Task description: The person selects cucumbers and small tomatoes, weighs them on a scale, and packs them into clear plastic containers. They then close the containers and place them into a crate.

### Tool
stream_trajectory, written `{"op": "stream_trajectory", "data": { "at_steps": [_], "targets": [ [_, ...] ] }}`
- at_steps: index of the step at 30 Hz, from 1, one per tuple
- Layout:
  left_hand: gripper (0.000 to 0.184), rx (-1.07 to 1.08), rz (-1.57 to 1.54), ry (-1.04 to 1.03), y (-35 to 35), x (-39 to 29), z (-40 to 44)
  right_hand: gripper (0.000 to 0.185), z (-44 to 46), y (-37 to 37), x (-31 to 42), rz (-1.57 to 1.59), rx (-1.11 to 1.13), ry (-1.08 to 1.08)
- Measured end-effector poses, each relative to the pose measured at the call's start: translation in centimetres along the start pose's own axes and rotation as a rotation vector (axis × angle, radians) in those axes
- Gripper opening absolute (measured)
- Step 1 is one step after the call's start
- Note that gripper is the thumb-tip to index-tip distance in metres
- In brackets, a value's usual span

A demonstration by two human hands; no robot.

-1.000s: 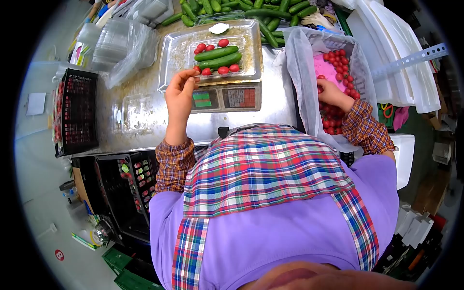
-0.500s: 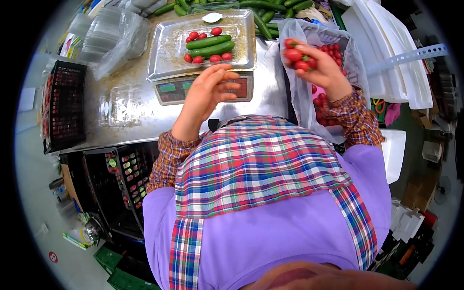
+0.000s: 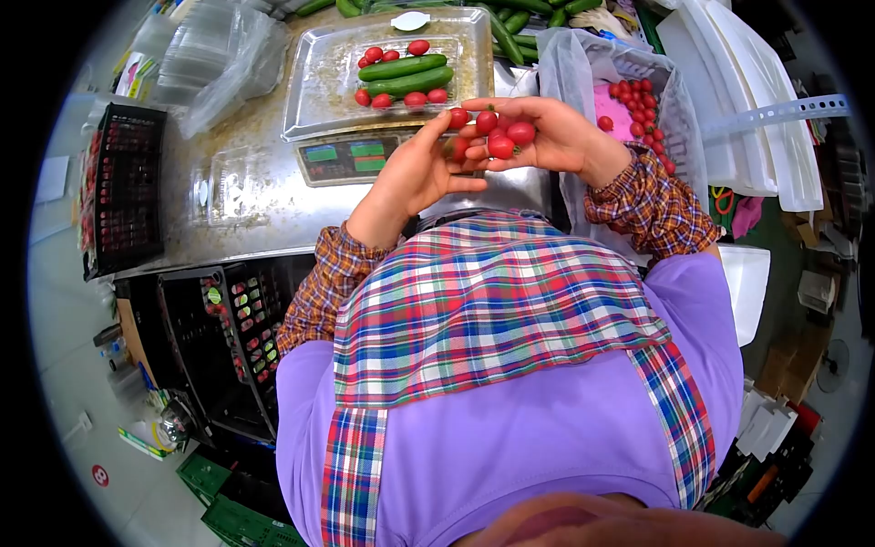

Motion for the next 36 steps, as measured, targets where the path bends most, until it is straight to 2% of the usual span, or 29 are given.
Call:
{"op": "stream_trajectory", "data": {
  "at_steps": [3, 6, 9, 10, 12, 14, 18, 21, 22, 25, 26, 29, 30, 33, 36],
  "targets": [
    [0.046, 0.018, -0.007, 0.075, 0.6, -0.1, 0.4, 0.047, 0.0, 0.1, 0.0, -0.004, -0.006, -0.002],
    [0.042, -0.098, -0.067, 0.104, -0.3, -0.2, -0.1, 0.046, -0.2, -0.3, 0.1, -0.015, -0.047, -0.014],
    [0.041, -0.087, -0.060, 0.080, 1.4, -0.3, -0.4, 0.040, 0.3, 1.1, 0.0, 0.018, -0.003, 0.020],
    [0.040, -0.083, -0.058, 0.072, 1.9, -0.5, -0.7, 0.039, 0.6, 1.4, 0.2, -0.031, -0.059, 0.054],
    [0.041, -0.073, 0.024, 0.026, 2.6, -1.7, -1.7, 0.035, 1.3, 1.7, 0.6, -0.128, -0.172, 0.123],
    [0.041, -0.104, 0.090, -0.021, 2.2, -2.8, -2.8, 0.033, 1.9, 1.8, 1.5, -0.004, -0.184, 0.121],
    [0.036, -0.181, 0.255, 0.059, 2.6, -2.7, -3.9, 0.035, 2.1, 0.4, 1.8, 0.075, -0.214, 0.125],
    [0.035, -0.195, 0.117, -0.032, 2.7, -1.2, -3.3, 0.034, 3.3, 1.3, 0.3, 0.235, -0.106, 0.075],
    [0.034, -0.139, 0.175, -0.049, 3.7, -0.9, -2.9, 0.036, 3.6, 1.5, -0.2, 0.337, -0.010, 0.044],
    [0.026, -0.124, 0.157, -0.025, 4.6, 0.7, -2.8, 0.037, 3.3, 1.5, -1.1, 0.434, 0.069, -0.019],
    [0.026, -0.153, 0.173, -0.019, 4.5, 1.2, -2.9, 0.038, 3.1, 1.6, -1.4, 0.408, 0.038, -0.018],
    [0.026, -0.465, 0.675, -0.285, 3.6, 1.6, -3.7, 0.039, 2.8, 2.1, -1.8, 0.316, -0.041, -0.008],
    [0.028, -0.558, 0.822, -0.438, 3.0, 1.3, -4.0, 0.038, 2.8, 2.1, -1.8, 0.277, -0.054, 0.009],
    [0.029, -0.520, 0.611, -0.408, 4.2, -1.0, -4.5, 0.037, 2.8, 1.6, -1.2, 0.110, -0.093, 0.097],
    [0.029, -0.600, 0.598, -0.344, 3.9, -5.7, -5.4, 0.036, 4.0, 0.1, 0.9, -0.159, -0.096, 0.241]
  ]
}}
Point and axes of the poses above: each hand's wrist, its own z-axis towards the middle knuckle, its own y-axis out of the back of the hand, x = y × z, the point moved 2 cm from there along z, towards the middle knuckle, and after that the axes turned 13 degrees about y, right-handed, at the moved point
